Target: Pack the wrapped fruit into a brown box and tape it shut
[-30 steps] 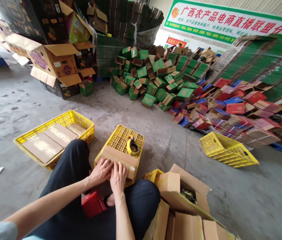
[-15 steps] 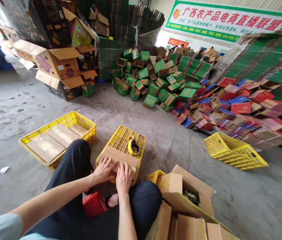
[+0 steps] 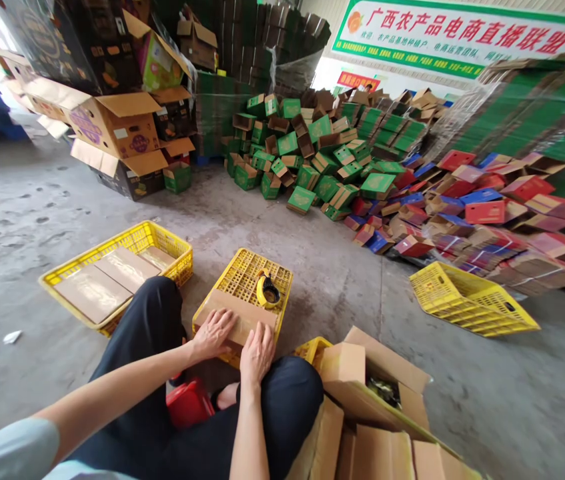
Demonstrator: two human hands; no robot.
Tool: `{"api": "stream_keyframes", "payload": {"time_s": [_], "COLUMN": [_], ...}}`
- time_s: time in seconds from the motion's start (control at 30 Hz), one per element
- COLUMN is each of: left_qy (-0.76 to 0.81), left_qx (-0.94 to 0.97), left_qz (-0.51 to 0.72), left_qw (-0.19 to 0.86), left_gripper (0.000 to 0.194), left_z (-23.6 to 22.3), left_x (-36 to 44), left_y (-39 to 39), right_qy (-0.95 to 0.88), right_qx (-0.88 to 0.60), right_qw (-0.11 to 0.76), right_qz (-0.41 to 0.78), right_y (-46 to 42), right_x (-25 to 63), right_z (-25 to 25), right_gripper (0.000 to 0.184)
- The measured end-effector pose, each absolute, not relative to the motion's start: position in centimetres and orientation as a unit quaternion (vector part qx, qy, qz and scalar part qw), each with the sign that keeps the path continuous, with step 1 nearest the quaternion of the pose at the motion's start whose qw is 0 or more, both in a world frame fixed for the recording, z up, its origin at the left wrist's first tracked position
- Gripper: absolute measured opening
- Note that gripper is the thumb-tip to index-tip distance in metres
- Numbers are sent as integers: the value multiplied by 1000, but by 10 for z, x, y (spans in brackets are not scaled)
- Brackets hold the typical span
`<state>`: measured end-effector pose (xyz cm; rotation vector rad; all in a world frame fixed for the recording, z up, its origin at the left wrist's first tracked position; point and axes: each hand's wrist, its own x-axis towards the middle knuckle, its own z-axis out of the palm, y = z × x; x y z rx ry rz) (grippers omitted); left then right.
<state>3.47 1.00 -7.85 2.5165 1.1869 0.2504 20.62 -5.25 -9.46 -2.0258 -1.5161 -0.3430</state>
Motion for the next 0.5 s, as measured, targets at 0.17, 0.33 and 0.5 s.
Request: {"api": "stream_keyframes", "payload": {"time_s": [0.17, 0.33, 0.5], "left_qy": [415, 442, 457], "left_qx": [885, 874, 864], "left_qz": [118, 131, 134], "left_qw": [175, 155, 161], "left_gripper": [99, 103, 103], "left_z": [-81, -87, -89], "left_x": [13, -18, -22], "left_y": [23, 32, 29], "right_qy": [-546, -531, -552], "right_qx": [-784, -800, -783], "right_qw": [268, 251, 257], "right_qz": [-121, -123, -127], "right_y": [-59, -62, -61], "right_x": [206, 207, 202], "right_z": [-93, -91, -92], "right_gripper": [60, 59, 57]}}
